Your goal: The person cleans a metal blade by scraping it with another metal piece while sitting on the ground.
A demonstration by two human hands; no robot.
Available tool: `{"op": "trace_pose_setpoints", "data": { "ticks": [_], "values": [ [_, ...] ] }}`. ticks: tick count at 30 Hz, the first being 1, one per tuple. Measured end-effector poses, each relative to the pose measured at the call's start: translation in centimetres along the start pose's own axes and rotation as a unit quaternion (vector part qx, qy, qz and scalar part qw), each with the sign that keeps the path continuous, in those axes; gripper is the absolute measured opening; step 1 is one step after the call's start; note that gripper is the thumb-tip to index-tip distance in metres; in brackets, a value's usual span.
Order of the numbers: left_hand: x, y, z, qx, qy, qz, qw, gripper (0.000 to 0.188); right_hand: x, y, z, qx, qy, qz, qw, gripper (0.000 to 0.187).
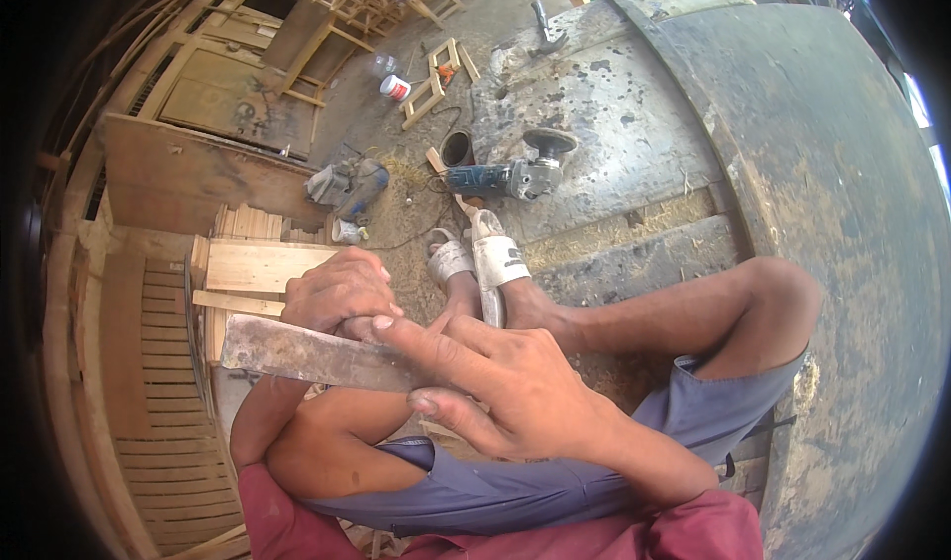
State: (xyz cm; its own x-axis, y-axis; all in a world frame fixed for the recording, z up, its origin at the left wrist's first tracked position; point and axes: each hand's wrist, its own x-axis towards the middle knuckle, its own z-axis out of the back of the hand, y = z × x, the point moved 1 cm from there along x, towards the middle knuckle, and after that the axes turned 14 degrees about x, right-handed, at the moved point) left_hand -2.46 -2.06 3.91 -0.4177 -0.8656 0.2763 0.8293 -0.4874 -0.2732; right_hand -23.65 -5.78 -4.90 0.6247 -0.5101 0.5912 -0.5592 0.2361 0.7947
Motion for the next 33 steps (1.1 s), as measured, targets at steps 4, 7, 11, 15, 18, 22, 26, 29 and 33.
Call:
{"op": "trace_pose_setpoints", "data": {
  "ticks": [4, 7, 11, 15, 18, 22, 26, 29, 33],
  "values": [
    [0.1, 0.5, 0.3, 0.015, 0.018, -0.041, 0.999, 0.024, 0.0, 0.0, 0.3, -0.016, 0.016, 0.002, 1.000, 0.064],
    [-0.1, 0.9, 0.4, 0.025, 0.034, -0.042, 0.998, 0.025, -0.2, -0.8, -0.1, 0.031, 0.003, 0.005, 0.999, 0.060],
    [-0.3, 1.1, 0.6, 0.018, 0.057, -0.038, 0.997, 0.025, -0.3, -0.5, 0.1, 0.094, 0.025, -0.048, 0.994, 0.058],
    [-0.2, 0.9, 0.8, 0.009, 0.063, -0.038, 0.997, 0.026, -0.6, -1.1, -0.4, 0.144, 0.014, -0.041, 0.989, 0.056],
    [-0.4, 1.0, 0.9, -0.002, 0.068, -0.025, 0.997, 0.024, -0.4, -1.1, -0.4, 0.143, 0.004, -0.034, 0.989, 0.055],
    [-0.4, 0.8, 0.6, 0.001, 0.054, -0.005, 0.999, 0.023, -0.2, -0.6, -0.1, 0.069, 0.007, -0.044, 0.997, 0.055],
    [-0.4, 0.2, 0.3, 0.019, 0.024, 0.020, 0.999, 0.034, -0.4, -0.7, -0.2, 0.023, 0.005, -0.016, 1.000, 0.061],
    [-0.2, -0.2, 0.6, 0.044, 0.022, 0.019, 0.999, 0.031, -0.3, -0.8, -0.5, 0.038, -0.009, 0.001, 0.999, 0.060],
    [0.0, 0.1, 0.6, 0.090, 0.020, -0.022, 0.995, 0.024, -0.6, -1.5, -0.8, 0.077, -0.022, -0.003, 0.997, 0.057]
  ]
}}
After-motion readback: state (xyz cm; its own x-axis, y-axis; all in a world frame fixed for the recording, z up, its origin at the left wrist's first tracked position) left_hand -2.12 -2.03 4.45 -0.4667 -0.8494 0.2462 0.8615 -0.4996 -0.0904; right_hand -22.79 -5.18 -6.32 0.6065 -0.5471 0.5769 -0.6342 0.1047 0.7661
